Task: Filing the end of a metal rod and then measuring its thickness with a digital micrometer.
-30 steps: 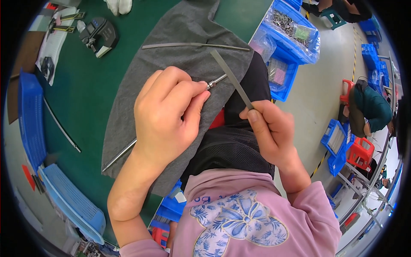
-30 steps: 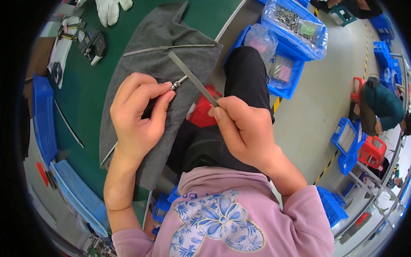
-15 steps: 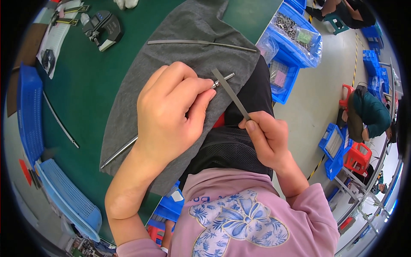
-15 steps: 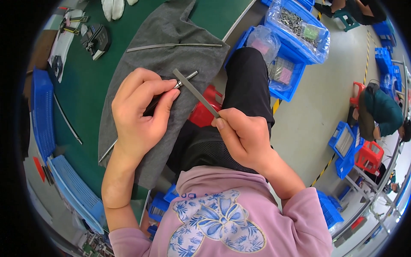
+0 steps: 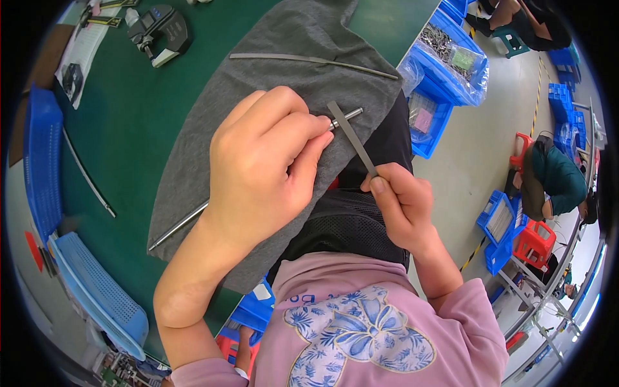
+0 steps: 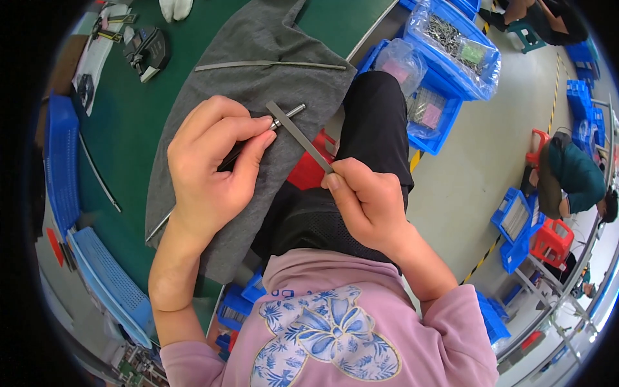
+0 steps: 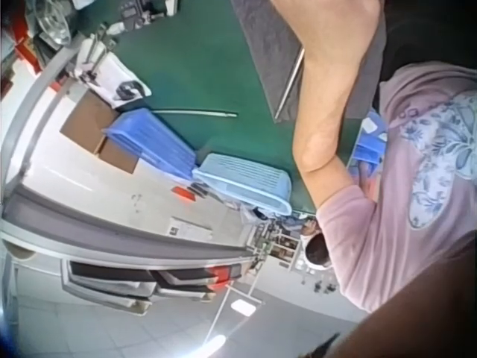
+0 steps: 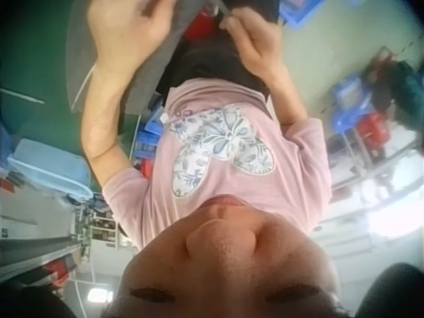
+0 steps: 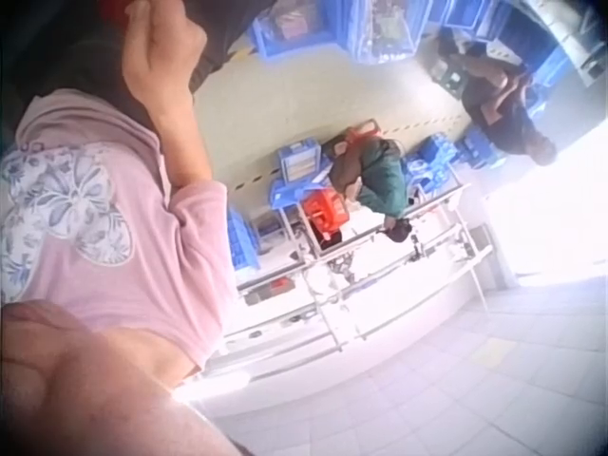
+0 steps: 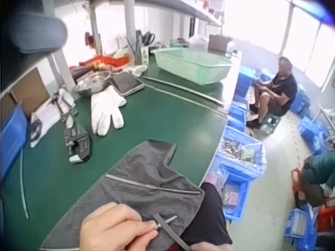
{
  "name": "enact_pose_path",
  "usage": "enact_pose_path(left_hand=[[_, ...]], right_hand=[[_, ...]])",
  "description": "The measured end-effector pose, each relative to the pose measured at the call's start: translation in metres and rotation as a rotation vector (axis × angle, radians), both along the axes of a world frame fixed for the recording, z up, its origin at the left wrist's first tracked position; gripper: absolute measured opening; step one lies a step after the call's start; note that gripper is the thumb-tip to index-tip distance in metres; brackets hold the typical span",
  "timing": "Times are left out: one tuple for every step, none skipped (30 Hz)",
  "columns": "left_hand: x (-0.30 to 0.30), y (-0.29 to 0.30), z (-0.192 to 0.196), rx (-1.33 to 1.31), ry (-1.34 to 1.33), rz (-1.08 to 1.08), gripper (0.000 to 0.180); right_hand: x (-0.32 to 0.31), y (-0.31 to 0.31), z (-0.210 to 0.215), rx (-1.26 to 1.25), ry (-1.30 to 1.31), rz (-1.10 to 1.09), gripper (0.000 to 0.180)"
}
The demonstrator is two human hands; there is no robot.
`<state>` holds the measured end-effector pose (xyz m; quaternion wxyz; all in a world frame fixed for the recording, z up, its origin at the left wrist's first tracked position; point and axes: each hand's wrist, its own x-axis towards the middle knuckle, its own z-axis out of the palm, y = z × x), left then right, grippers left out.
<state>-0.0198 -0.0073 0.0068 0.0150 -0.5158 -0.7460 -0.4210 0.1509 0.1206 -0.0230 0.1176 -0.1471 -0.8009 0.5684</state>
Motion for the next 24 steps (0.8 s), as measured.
enact_pose_path(left_hand=[[0.000, 0.000, 0.000, 0.001, -0.001, 0.001, 0.018], [0.001, 0.000, 0.000, 0.009, -0.001, -0.003, 0.017], [0.001, 0.001, 0.000, 0.018, -0.002, -0.007, 0.017], [0.001, 0.001, -0.001, 0.020, -0.003, -0.009, 0.017], [0.001, 0.002, -0.001, 0.020, -0.012, 0.001, 0.017], [0.001, 0.002, -0.002, 0.021, -0.021, 0.011, 0.017], [0.002, 0.002, -0.003, 0.023, -0.020, 0.011, 0.017], [0.003, 0.003, -0.005, 0.030, -0.035, 0.015, 0.015], [0.004, 0.004, -0.005, 0.038, -0.051, 0.018, 0.014], [0.003, 0.004, -0.005, 0.040, -0.051, 0.020, 0.014], [0.003, 0.004, -0.003, 0.043, -0.042, 0.017, 0.014], [0.004, 0.004, -0.003, 0.046, -0.033, 0.015, 0.014], [0.005, 0.004, -0.003, 0.045, -0.035, 0.014, 0.014], [0.004, 0.003, -0.003, 0.044, -0.047, 0.023, 0.014], [0.004, 0.002, -0.004, 0.042, -0.058, 0.032, 0.014], [0.004, 0.001, -0.004, 0.044, -0.057, 0.032, 0.014], [0.004, 0.003, -0.004, 0.045, -0.054, 0.015, 0.015], [0.003, 0.004, -0.005, 0.047, -0.051, -0.001, 0.017], [0.002, 0.005, -0.004, 0.049, -0.050, 0.000, 0.017], [0.002, 0.005, -0.003, 0.048, -0.035, -0.007, 0.017], [0.002, 0.004, -0.003, 0.047, -0.019, -0.014, 0.017], [0.004, 0.003, -0.003, 0.046, -0.023, -0.014, 0.017], [0.004, 0.003, -0.004, 0.054, -0.029, -0.001, 0.017], [0.003, 0.003, -0.004, 0.061, -0.036, 0.011, 0.017]], right_hand=[[-0.003, -0.001, 0.001, 0.011, 0.008, -0.007, 0.005], [-0.006, -0.002, 0.002, 0.023, 0.016, -0.015, 0.004], [-0.010, -0.003, 0.002, 0.026, 0.015, -0.017, 0.004], [-0.014, -0.004, 0.002, 0.057, 0.002, -0.036, 0.004], [-0.018, -0.005, 0.003, 0.088, -0.009, -0.054, 0.004], [-0.019, -0.007, 0.005, 0.086, -0.009, -0.073, 0.003], [-0.015, -0.009, 0.005, 0.088, -0.008, -0.072, 0.003], [-0.008, -0.011, 0.002, 0.099, -0.007, -0.092, 0.003], [-0.004, -0.012, 0.000, 0.109, -0.006, -0.112, 0.002], [-0.004, -0.014, -0.002, 0.106, 0.013, -0.130, 0.001], [-0.007, -0.014, 0.000, 0.105, 0.011, -0.130, 0.001], [-0.013, -0.012, 0.003, 0.138, -0.002, -0.109, 0.001], [-0.019, -0.011, 0.007, 0.171, -0.014, -0.089, 0.001], [-0.026, -0.010, 0.012, 0.153, -0.049, -0.077, 0.001], [-0.025, -0.011, 0.011, 0.153, -0.047, -0.078, 0.001], [-0.022, -0.012, 0.008, 0.143, -0.022, -0.089, 0.001], [-0.018, -0.011, 0.004, 0.134, 0.002, -0.098, 0.001], [-0.012, -0.012, -0.002, 0.117, 0.025, -0.103, 0.001], [-0.012, -0.010, -0.004, 0.119, 0.026, -0.101, 0.001], [-0.015, -0.011, -0.002, 0.124, 0.044, -0.105, 0.001], [-0.018, -0.011, 0.001, 0.128, 0.063, -0.110, 0.001], [-0.023, -0.009, 0.007, 0.146, -0.026, -0.083, 0.002], [-0.025, -0.010, 0.008, 0.147, -0.027, -0.085, 0.002], [-0.026, -0.011, 0.008, 0.138, -0.029, -0.092, 0.002]])
